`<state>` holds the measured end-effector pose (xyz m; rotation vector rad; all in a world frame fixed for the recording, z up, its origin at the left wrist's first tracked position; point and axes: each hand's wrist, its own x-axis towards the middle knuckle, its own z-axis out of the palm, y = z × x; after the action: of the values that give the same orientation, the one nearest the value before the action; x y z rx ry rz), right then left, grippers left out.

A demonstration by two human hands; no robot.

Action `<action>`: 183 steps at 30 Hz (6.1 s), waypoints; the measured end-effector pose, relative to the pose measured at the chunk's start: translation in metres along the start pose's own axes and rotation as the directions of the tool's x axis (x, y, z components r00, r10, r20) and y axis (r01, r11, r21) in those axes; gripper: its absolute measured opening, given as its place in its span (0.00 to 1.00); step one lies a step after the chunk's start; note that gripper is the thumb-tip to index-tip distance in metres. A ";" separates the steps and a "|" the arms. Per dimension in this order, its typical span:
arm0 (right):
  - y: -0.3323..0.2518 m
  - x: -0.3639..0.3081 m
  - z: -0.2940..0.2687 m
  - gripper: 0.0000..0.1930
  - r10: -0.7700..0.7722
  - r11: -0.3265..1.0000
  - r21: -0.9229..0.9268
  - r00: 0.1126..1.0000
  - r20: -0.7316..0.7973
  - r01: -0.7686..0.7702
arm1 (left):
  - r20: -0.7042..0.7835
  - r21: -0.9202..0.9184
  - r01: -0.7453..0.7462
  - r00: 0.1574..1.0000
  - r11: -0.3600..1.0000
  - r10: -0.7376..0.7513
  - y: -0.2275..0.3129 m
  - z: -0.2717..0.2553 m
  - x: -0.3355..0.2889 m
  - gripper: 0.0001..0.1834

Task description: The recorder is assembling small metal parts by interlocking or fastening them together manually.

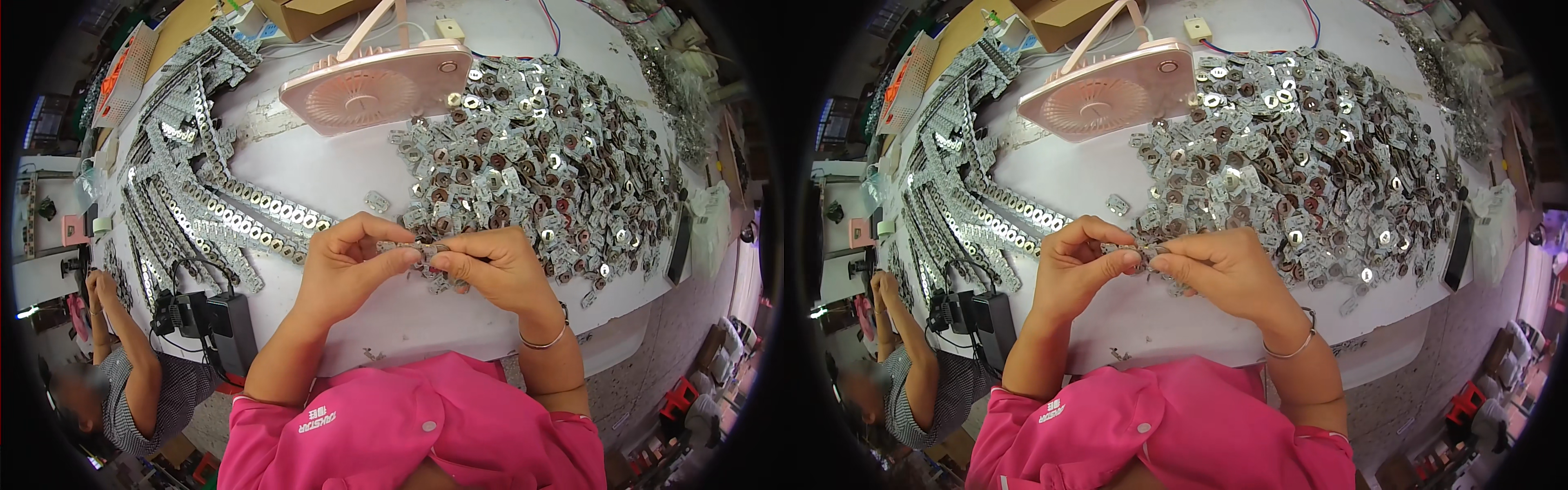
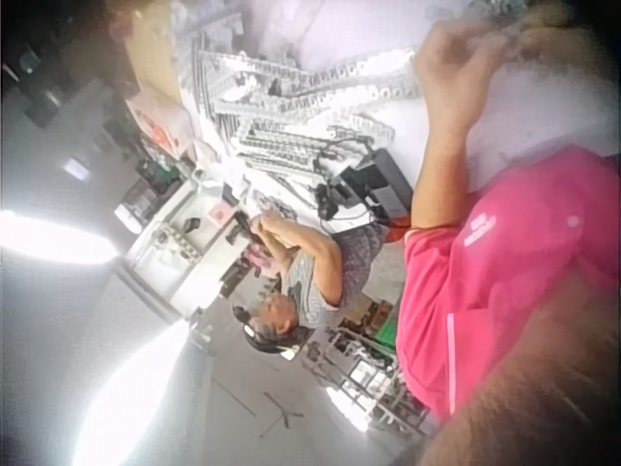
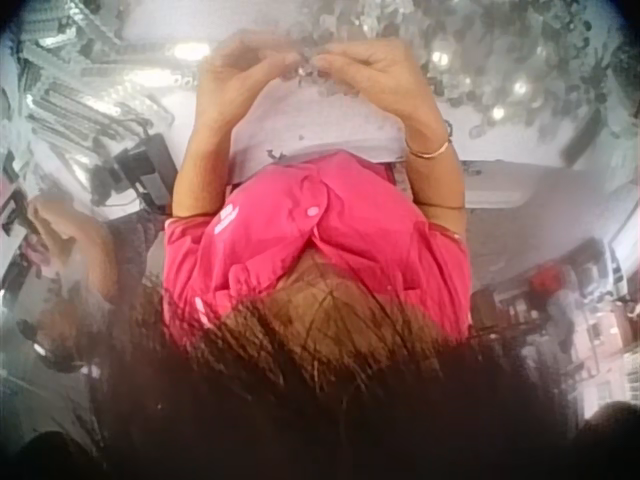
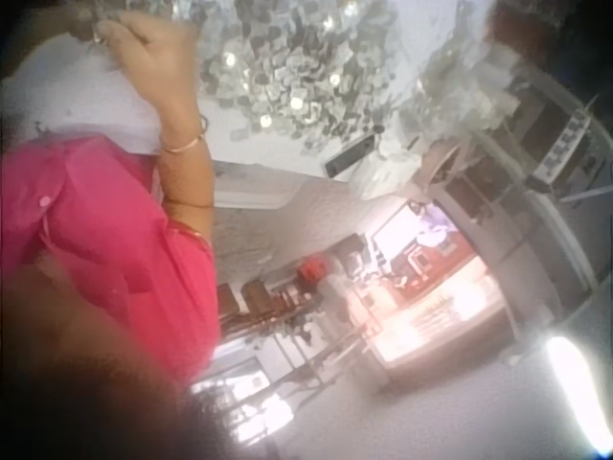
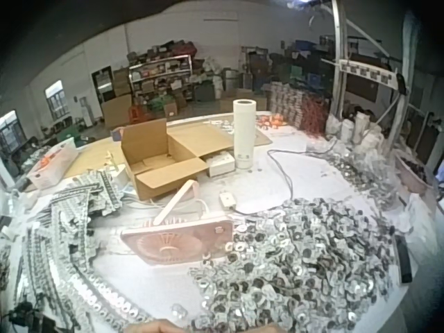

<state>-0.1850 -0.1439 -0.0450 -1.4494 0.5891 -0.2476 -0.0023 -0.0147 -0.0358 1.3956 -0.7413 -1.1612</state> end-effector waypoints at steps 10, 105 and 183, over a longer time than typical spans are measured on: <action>-0.006 0.000 0.015 0.09 0.091 0.904 0.418 0.996 0.019 -0.091 | 0.074 -0.387 0.072 0.996 0.919 -0.047 -0.010 -0.001 0.003 0.09; -0.001 -0.002 0.005 0.09 -0.053 0.998 0.027 0.998 -0.047 0.054 | 0.102 -0.086 -0.020 0.994 0.996 0.029 -0.009 0.003 0.006 0.11; -0.012 -0.013 0.027 0.06 -0.355 0.434 -0.776 0.879 0.319 0.457 | -0.140 0.671 0.037 0.987 0.740 0.078 0.011 -0.069 -0.085 0.34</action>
<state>-0.1800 -0.1160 -0.0304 -2.5661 0.2216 -0.2751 0.0370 0.0855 -0.0127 2.0499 -1.1254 -0.7585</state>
